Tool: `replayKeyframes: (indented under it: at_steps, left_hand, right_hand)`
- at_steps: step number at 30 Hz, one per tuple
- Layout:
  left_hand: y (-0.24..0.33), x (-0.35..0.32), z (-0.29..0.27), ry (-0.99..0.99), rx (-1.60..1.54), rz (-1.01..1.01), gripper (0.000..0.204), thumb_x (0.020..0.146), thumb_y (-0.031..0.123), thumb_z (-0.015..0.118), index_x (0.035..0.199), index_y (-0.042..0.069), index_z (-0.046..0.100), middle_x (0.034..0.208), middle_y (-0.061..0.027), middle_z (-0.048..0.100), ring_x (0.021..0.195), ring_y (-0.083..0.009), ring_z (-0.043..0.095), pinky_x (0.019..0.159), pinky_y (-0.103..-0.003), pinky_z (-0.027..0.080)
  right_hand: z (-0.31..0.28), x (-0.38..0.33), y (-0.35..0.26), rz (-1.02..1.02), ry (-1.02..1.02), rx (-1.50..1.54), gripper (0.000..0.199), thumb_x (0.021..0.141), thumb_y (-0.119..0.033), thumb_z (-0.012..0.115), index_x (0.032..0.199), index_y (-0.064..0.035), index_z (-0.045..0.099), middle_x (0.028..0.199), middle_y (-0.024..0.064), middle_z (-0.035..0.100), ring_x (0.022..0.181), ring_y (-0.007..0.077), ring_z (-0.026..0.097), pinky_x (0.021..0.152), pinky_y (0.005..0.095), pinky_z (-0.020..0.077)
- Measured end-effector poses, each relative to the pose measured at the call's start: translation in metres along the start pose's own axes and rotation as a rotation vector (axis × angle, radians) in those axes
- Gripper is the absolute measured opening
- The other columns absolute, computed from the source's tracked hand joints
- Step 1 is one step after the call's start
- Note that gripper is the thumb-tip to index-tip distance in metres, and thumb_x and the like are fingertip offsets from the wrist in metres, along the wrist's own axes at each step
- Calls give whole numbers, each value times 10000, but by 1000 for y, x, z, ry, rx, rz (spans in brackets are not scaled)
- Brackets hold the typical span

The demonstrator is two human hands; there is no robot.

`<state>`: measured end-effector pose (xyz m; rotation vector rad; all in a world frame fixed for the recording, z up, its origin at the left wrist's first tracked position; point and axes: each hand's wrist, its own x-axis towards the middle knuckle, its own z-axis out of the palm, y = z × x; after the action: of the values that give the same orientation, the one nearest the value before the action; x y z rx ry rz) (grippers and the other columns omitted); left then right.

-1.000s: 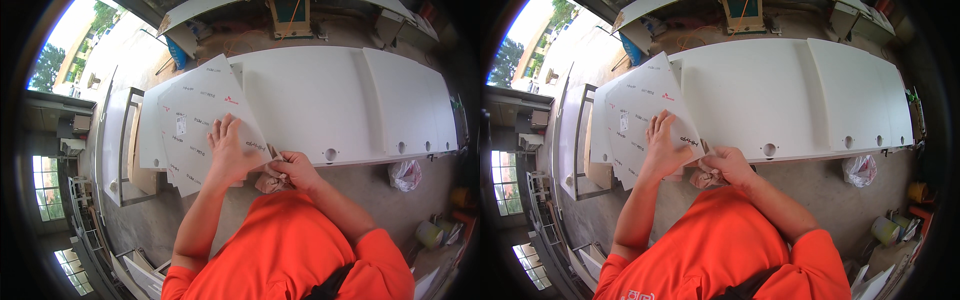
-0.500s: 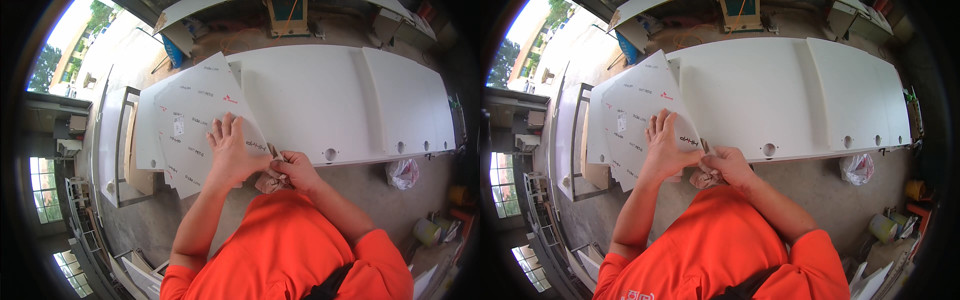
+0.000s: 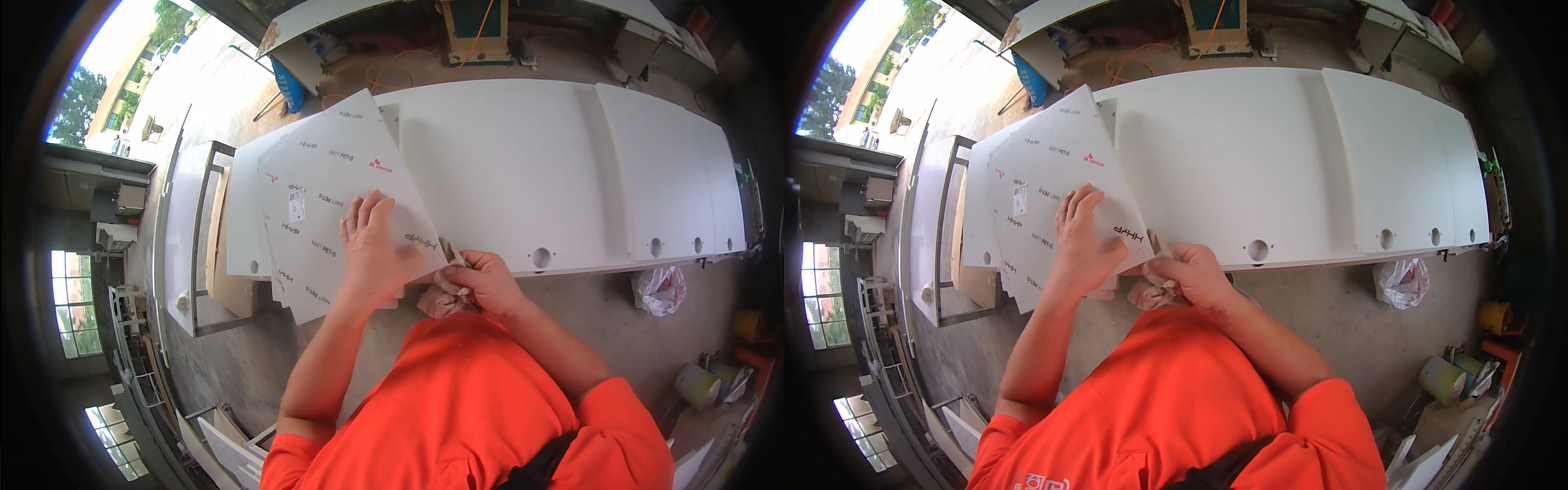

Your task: The person wipes the surfaces and edges of white panels using a cloth, applies liquid from a bottle to the cloth, and stacks the panels.

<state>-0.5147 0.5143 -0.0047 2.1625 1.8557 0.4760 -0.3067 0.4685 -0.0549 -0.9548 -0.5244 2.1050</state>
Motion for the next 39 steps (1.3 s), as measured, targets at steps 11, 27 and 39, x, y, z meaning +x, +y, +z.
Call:
replayKeyframes:
  at_steps: [11,27,39]
  left_hand:
    - [41,-21,-1,-165,-5,126,144,901,180,757,903,49,700,926,-80,710,955,-294,672,882,-443,476]
    - [25,-18,-4,-154,-376,-124,195,916,173,749,922,22,627,829,-126,689,757,-320,676,693,-451,525]
    - [31,-14,-2,-217,-123,7,193,956,177,703,879,17,628,843,-154,694,699,-348,667,659,-449,526]
  right_hand:
    - [-1,-1,-4,53,49,-79,191,982,-133,679,813,-80,608,716,-39,550,621,48,483,557,242,387]
    - [7,-7,-15,60,26,-33,72,969,-95,657,938,-30,655,719,-23,571,626,68,542,556,258,446]
    - [2,2,-3,51,119,-76,135,953,-108,687,839,-52,641,712,-31,549,598,65,479,531,256,378]
